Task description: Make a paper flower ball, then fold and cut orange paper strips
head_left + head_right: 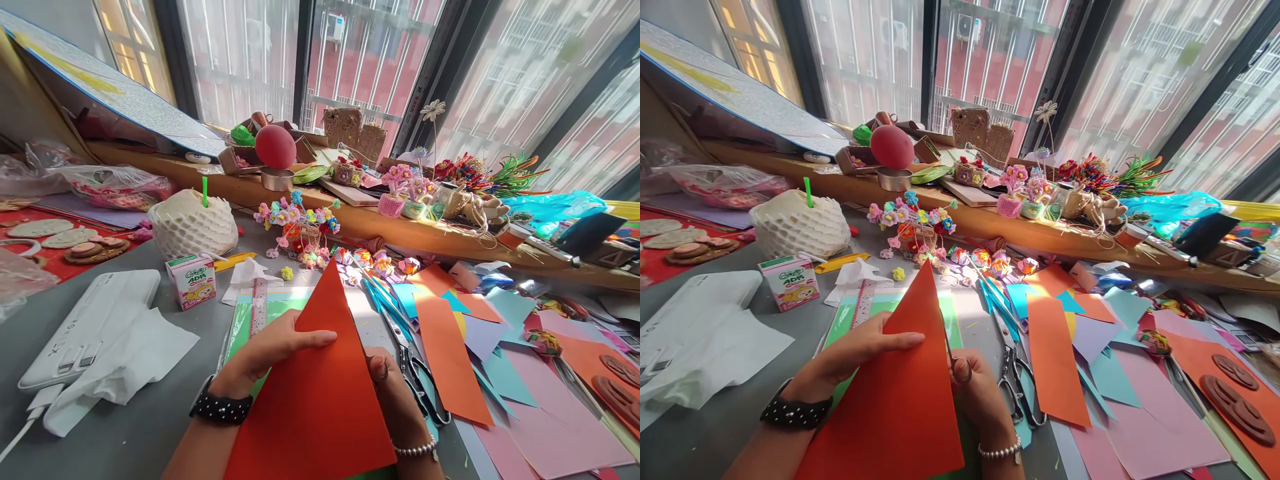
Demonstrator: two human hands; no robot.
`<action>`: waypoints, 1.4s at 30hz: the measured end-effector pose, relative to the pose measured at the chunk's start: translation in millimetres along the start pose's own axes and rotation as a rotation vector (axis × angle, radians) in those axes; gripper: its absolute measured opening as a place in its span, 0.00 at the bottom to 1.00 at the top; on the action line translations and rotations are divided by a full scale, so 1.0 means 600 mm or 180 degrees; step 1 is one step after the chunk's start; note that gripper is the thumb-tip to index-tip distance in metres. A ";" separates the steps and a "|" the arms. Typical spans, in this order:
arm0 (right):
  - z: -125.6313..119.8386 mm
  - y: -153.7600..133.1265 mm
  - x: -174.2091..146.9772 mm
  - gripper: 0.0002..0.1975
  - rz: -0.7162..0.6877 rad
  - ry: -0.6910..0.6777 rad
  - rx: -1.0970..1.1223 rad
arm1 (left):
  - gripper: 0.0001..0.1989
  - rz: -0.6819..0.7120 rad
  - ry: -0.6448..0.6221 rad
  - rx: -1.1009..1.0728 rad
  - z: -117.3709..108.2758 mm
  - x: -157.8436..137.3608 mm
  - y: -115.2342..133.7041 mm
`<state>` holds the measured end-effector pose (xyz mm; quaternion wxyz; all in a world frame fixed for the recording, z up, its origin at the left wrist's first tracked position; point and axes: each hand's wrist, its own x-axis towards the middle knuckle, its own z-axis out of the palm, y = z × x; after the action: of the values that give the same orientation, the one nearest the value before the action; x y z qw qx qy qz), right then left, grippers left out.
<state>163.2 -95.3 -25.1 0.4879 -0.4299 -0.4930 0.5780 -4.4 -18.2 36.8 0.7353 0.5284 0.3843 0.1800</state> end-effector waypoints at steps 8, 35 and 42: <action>-0.006 0.007 0.005 0.24 0.0377 -0.0321 0.0497 | 0.15 0.0016 0.0037 0.0025 -0.004 0.003 -0.005; 0.004 -0.007 0.003 0.27 0.0177 -0.0365 0.0580 | 0.16 -0.0041 0.0079 0.0063 -0.006 0.009 -0.010; 0.003 -0.008 0.002 0.26 0.0211 -0.0563 0.0729 | 0.17 -0.0033 0.0115 0.0107 -0.003 0.008 -0.007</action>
<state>161.9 -94.1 -19.9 0.4691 -0.3348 -0.4504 0.6819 -3.5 -15.5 30.9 0.7202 0.5353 0.4032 0.1792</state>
